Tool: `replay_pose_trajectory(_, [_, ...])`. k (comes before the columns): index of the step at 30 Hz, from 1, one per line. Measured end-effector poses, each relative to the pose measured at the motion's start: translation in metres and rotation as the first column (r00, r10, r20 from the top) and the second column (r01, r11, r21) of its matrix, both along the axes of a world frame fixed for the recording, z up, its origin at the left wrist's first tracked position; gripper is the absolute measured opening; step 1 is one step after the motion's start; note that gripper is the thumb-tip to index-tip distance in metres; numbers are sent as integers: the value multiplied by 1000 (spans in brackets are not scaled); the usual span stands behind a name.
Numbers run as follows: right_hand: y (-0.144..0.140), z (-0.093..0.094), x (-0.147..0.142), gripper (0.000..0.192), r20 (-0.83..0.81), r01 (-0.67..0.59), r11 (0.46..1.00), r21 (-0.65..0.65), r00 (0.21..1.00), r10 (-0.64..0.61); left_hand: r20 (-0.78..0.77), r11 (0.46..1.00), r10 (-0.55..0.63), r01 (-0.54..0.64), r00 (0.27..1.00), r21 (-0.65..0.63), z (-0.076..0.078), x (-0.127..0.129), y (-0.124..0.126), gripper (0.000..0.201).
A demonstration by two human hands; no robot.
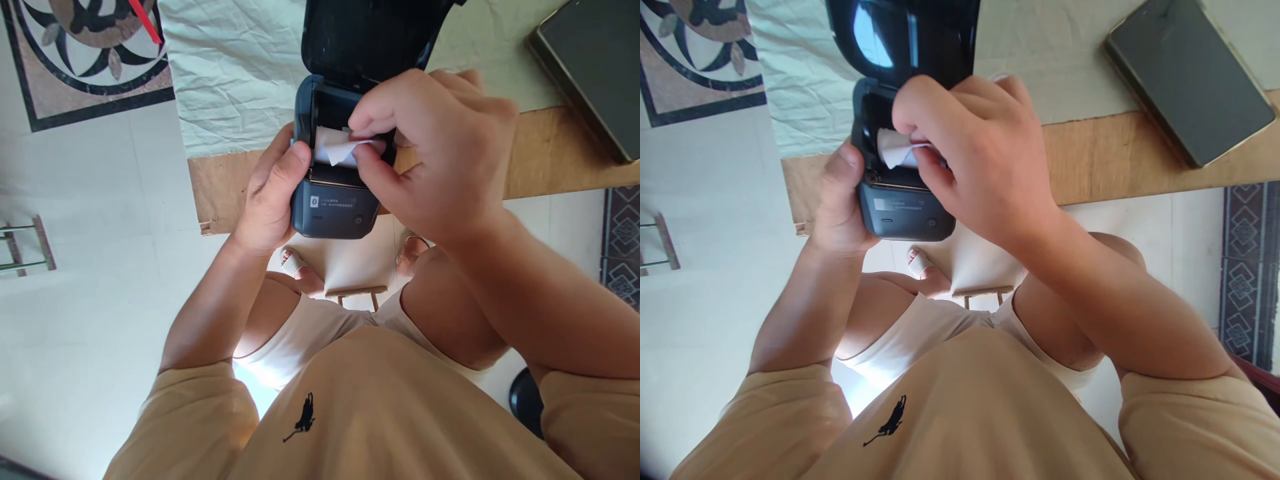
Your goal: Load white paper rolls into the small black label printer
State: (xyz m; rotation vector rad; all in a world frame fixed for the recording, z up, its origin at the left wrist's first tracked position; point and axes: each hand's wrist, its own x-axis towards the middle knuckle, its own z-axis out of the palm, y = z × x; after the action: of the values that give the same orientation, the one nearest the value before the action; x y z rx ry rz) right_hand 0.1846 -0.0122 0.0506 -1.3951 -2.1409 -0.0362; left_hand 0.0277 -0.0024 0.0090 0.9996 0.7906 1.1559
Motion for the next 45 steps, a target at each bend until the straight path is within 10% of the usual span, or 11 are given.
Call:
replay_pose_trajectory(7, [-11, 2, -4, 9, -52, -102, 973, 207, 992, 115, 49, 999, 28, -27, 998, -19, 1, 1, 1, 20])
replay_pose_trajectory(13, [-17, -6, 0, 13, 24, -255, 965, 58, 967, 254, 52, 999, -11, 8, 999, 49, 1, -1, 1, 31])
replay_pose_trajectory(27, [2, 3, 32, 24, -141, -31, 987, 157, 989, 53, -12, 978, -129, 130, 992, 161, -3, -4, 4, 60])
replay_pose_trajectory(45, [0, -5, 23, 32, -183, -213, 959, 189, 951, 248, -1, 978, -141, 140, 990, 154, -1, -7, 2, 47])
